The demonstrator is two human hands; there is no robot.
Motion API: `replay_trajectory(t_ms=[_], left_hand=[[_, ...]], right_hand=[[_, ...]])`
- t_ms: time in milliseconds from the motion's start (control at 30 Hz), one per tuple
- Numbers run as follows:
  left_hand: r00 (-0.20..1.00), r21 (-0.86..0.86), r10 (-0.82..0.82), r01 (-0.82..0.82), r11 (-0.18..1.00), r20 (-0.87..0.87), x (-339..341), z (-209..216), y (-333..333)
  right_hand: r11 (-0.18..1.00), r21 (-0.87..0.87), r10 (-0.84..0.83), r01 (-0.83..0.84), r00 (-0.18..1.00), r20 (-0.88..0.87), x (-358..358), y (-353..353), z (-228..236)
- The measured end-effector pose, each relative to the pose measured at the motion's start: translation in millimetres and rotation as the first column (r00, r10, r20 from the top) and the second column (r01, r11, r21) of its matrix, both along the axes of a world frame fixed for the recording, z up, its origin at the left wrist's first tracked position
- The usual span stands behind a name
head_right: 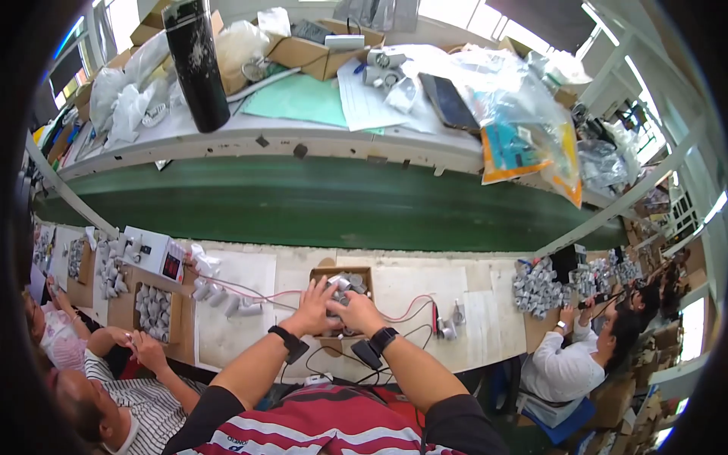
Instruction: The person picks up a box of plastic components, sets it down, and removes a component to hold against a testing device. They rotate the component, touch it to a wire, and then repeat the process with multiple components, sometimes holding two together against the device.
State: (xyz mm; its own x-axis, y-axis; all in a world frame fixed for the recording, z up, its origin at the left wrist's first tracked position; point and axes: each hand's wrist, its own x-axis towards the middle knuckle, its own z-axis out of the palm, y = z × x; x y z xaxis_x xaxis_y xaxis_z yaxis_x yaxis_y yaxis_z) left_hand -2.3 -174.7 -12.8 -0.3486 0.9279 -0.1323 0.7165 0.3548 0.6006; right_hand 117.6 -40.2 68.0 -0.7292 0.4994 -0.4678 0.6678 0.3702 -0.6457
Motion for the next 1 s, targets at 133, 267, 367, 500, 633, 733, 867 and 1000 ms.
replay_trajectory(t_ms=[133,267,367,500,633,733,867,1000], left_hand=[[0.998,0.007,-0.033,0.032,0.999,0.052,2,9,1],[0.999,0.021,0.025,-0.026,0.999,0.022,-4,9,-23],[0.999,0.095,0.049,-0.049,0.994,0.008,-1,31,-18],[0.996,0.209,0.09,-0.09,0.974,0.011,-4,49,-35],[0.986,0.231,0.162,-0.166,0.959,0.04,-9,67,-59],[0.972,0.29,0.199,-0.227,0.93,0.125,-7,76,-84],[0.936,0.26,0.271,-0.325,0.909,0.225,-5,76,-107],[0.925,0.195,0.277,-0.331,0.923,0.26,-2,76,-103]], right_hand=[[0.948,0.315,0.157,-0.044,0.925,-0.345,6,30,124],[0.858,0.501,0.247,0.113,0.763,-0.597,-48,79,294],[0.78,0.575,0.19,0.247,0.781,-0.595,-100,153,381],[0.597,0.783,0.291,0.178,0.861,-0.417,-187,227,405],[0.546,0.835,0.213,0.071,0.952,-0.221,-242,237,375],[0.464,0.885,0.238,0.04,0.957,-0.168,-255,233,378],[0.177,0.972,0.357,-0.154,0.93,0.082,-277,239,427],[0.197,0.895,0.25,-0.4,0.903,0.349,-310,232,440]])
